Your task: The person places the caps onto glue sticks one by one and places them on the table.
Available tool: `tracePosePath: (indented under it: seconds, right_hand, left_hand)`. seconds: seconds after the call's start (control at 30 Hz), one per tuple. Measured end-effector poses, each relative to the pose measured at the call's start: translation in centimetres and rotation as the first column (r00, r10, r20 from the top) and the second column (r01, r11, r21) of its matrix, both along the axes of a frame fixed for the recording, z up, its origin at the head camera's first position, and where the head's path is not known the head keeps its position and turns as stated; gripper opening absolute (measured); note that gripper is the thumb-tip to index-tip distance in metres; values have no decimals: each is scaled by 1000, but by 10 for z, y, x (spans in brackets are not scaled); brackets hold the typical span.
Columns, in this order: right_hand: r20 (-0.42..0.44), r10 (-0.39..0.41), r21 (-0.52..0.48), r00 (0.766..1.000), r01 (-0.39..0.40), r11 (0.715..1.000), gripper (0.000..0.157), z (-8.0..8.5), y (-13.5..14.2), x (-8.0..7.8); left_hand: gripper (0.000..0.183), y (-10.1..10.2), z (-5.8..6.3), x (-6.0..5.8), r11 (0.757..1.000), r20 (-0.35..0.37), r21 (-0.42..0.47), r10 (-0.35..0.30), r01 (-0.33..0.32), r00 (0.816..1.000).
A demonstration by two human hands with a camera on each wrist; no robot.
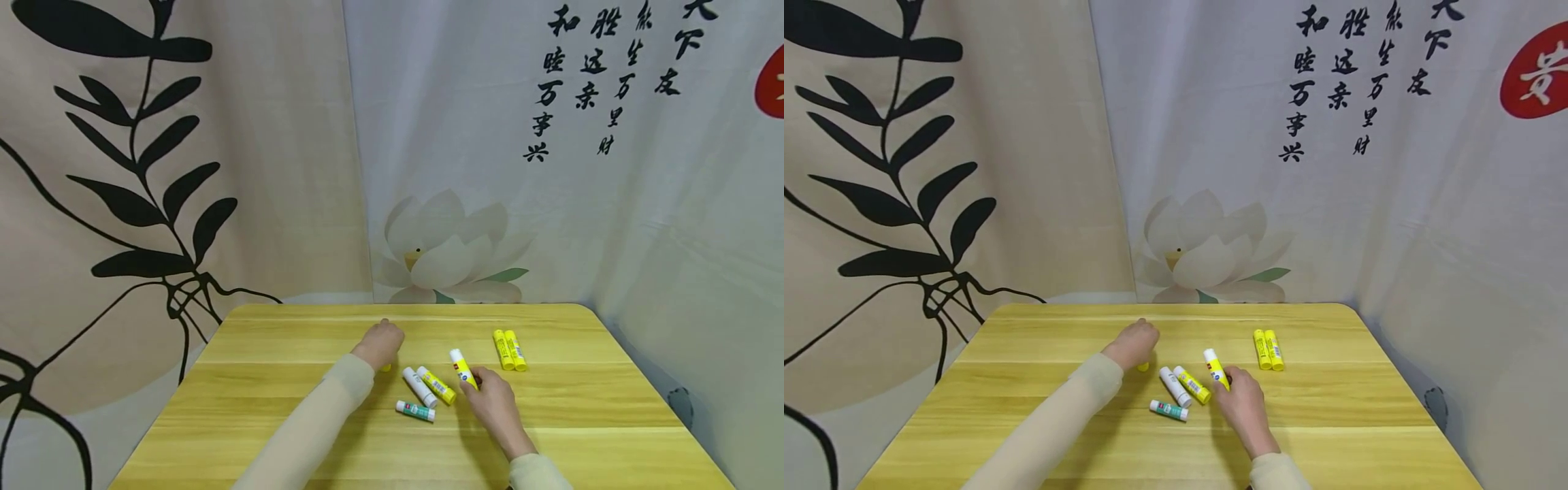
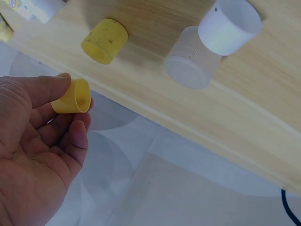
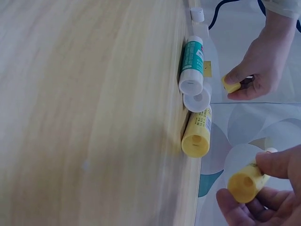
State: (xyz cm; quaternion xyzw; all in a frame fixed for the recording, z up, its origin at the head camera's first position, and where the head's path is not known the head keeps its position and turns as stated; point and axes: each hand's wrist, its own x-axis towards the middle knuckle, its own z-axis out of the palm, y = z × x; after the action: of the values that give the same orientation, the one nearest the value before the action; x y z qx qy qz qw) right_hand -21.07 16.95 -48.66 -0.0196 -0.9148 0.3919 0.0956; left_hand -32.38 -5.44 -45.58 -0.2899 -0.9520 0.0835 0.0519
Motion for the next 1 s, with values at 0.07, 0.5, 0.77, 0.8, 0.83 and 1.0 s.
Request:
tracePosePath:
  seconds: [0.07,0.5,0.77,0.8,0.83,1.0]
  right_hand:
    - [-7,3,2,1000,-3,1000,32,1,0,0]
    - [-34,18,38,999,-17,999,25,4,1,-3]
    - [-29,28,23,999,-28,999,25,3,1,-5]
    - [-30,30,22,999,-29,999,25,4,1,-5]
    - [-29,33,23,999,-33,999,25,4,1,-5]
    - [-30,49,31,998,-48,998,27,5,1,-5]
  left_hand:
    - [13,-1,2,1,1000,-8,5,1,-1,1000]
    - [14,-7,2,2,997,19,77,31,-32,999]
    - [9,-12,3,5,983,50,174,53,-61,997]
    - [8,-13,3,6,981,44,184,51,-58,998]
    - [8,-13,2,7,979,38,196,47,-53,998]
    - [10,-16,2,11,967,27,251,46,-51,999]
